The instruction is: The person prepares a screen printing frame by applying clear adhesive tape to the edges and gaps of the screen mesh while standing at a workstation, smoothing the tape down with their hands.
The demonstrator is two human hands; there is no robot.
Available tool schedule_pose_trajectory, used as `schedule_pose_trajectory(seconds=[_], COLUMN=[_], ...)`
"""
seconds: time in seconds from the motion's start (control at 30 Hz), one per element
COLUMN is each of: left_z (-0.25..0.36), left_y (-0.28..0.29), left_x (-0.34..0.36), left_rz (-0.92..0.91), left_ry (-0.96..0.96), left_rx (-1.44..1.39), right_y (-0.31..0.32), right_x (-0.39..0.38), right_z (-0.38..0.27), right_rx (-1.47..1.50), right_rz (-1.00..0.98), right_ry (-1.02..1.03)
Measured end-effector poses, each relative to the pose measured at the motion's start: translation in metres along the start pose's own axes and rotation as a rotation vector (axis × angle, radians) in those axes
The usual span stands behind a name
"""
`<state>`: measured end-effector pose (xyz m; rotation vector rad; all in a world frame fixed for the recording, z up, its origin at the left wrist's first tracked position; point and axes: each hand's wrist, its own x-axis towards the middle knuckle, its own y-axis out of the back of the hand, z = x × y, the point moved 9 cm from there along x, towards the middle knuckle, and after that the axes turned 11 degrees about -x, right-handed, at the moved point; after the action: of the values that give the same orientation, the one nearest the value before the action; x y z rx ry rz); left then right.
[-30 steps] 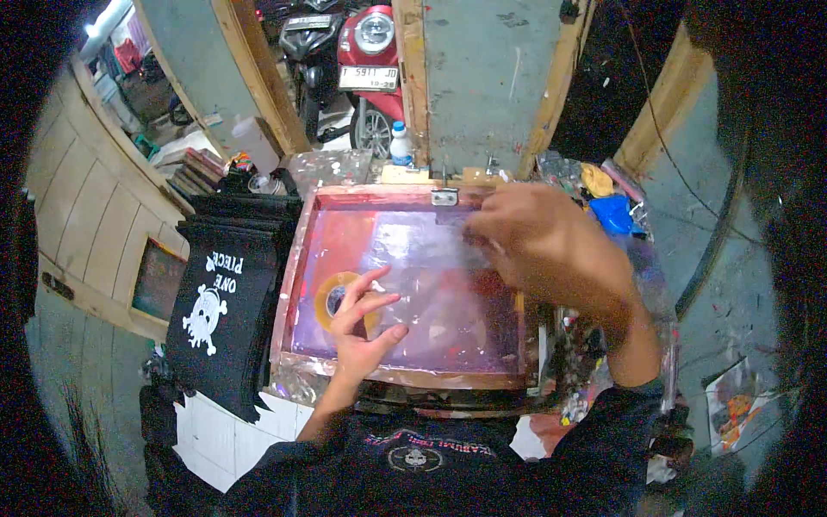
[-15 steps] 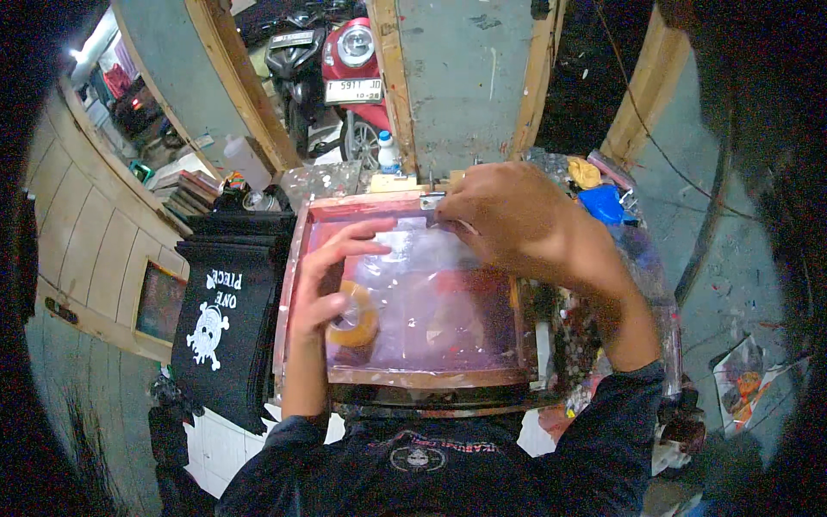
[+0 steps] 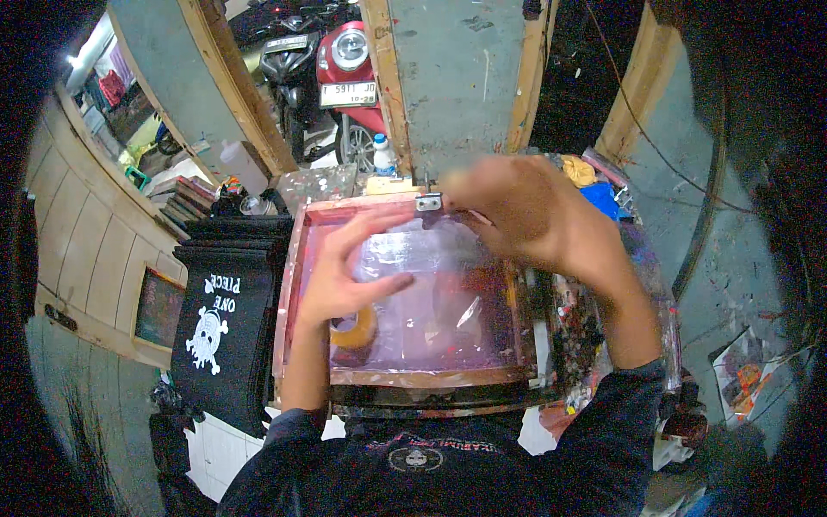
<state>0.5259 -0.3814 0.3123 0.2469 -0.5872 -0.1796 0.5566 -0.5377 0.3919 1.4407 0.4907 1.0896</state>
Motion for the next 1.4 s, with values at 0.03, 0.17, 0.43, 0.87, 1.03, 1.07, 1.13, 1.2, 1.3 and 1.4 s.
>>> schedule_pose_trajectory(seconds=[0.03, 0.17, 0.43, 0.87, 1.03, 1.07, 1.13, 1.2, 1.3, 1.4], left_z=[0.000, 0.003, -0.022, -0.089, -0.128, -0.140, -0.163, -0.189, -0.205, -0.229], left_y=[-0.010, -0.025, -0.017, 0.006, 0.035, 0.048, 0.067, 0.080, 0.082, 0.084], left_x=[0.004, -0.002, -0.015, -0.043, -0.061, -0.068, -0.082, -0.096, -0.105, -0.114], left_rz=[-0.033, 0.001, 0.179, 0.311, 0.465, 0.524, 0.640, 0.794, 0.901, 0.928], left_ry=[0.023, -0.038, 0.125, 0.460, 0.507, 0.529, 0.535, 0.553, 0.552, 0.626], left_rx=[0.041, 0.076, 0.038, -0.265, -0.319, -0.313, -0.378, -0.530, -0.679, -0.735], right_y=[-0.001, -0.010, -0.016, -0.032, -0.028, -0.026, -0.022, -0.017, -0.018, -0.018], right_x=[-0.001, -0.001, -0.005, -0.048, -0.076, -0.081, -0.091, -0.099, -0.099, -0.093], right_z=[0.000, 0.000, 0.004, -0.040, -0.067, -0.069, -0.073, -0.075, -0.076, -0.079], right_rx=[-0.006, -0.001, 0.030, -0.022, -0.106, -0.085, -0.049, -0.101, -0.109, -0.143], right_rz=[-0.006, -0.060, -0.028, 0.205, 0.347, 0.367, 0.400, 0.431, 0.425, 0.395], right_ry=[-0.002, -0.019, -0.025, 0.090, 0.086, 0.064, 0.016, -0.020, -0.019, -0.002])
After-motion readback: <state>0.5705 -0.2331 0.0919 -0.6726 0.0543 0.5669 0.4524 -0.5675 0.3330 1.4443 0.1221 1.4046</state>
